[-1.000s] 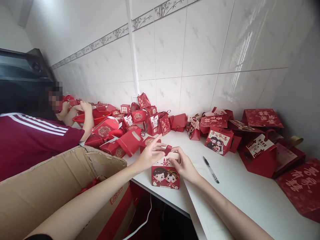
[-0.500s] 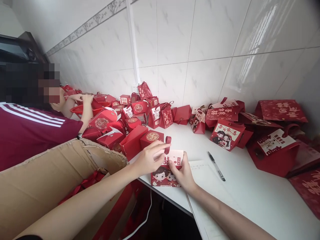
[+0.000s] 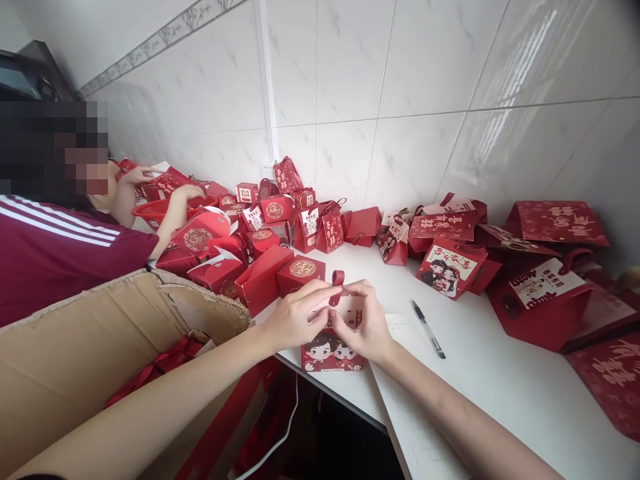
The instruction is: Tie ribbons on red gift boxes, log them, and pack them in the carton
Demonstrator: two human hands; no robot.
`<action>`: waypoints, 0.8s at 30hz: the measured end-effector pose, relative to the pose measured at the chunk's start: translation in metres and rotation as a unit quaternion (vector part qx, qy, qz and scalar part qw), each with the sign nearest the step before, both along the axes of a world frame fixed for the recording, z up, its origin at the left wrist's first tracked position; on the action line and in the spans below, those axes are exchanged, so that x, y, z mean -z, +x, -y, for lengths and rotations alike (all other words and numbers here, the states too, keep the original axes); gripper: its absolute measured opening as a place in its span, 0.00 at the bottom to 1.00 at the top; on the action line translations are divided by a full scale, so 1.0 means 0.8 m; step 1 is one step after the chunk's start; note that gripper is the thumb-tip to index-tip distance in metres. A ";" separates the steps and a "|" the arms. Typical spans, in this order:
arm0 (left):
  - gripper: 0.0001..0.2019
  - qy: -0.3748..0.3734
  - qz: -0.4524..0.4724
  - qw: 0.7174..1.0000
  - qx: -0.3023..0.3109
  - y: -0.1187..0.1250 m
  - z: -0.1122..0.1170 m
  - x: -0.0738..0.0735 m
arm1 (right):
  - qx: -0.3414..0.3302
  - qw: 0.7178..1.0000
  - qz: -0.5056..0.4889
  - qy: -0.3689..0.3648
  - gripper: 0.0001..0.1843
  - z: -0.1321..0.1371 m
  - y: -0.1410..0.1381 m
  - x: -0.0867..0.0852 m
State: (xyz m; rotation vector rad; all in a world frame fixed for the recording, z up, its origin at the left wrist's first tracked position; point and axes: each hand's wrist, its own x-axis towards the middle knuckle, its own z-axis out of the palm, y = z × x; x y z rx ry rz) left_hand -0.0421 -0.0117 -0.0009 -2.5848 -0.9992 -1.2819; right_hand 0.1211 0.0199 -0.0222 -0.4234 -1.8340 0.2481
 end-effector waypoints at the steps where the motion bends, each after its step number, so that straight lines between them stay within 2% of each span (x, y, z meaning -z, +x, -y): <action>1: 0.20 0.000 -0.001 1.000 -0.004 0.001 0.000 0.000 | 0.006 1.000 -0.008 -0.006 0.17 0.000 -0.002 0.002; 13: 0.20 0.002 0.005 1.000 -0.021 0.003 -0.001 0.003 | 0.022 0.999 -0.002 0.027 0.13 -0.004 0.000 0.011; 24: 0.20 0.004 0.008 1.000 -0.020 0.003 -0.001 0.003 | 0.030 0.999 -0.005 0.024 0.09 -0.010 0.000 0.019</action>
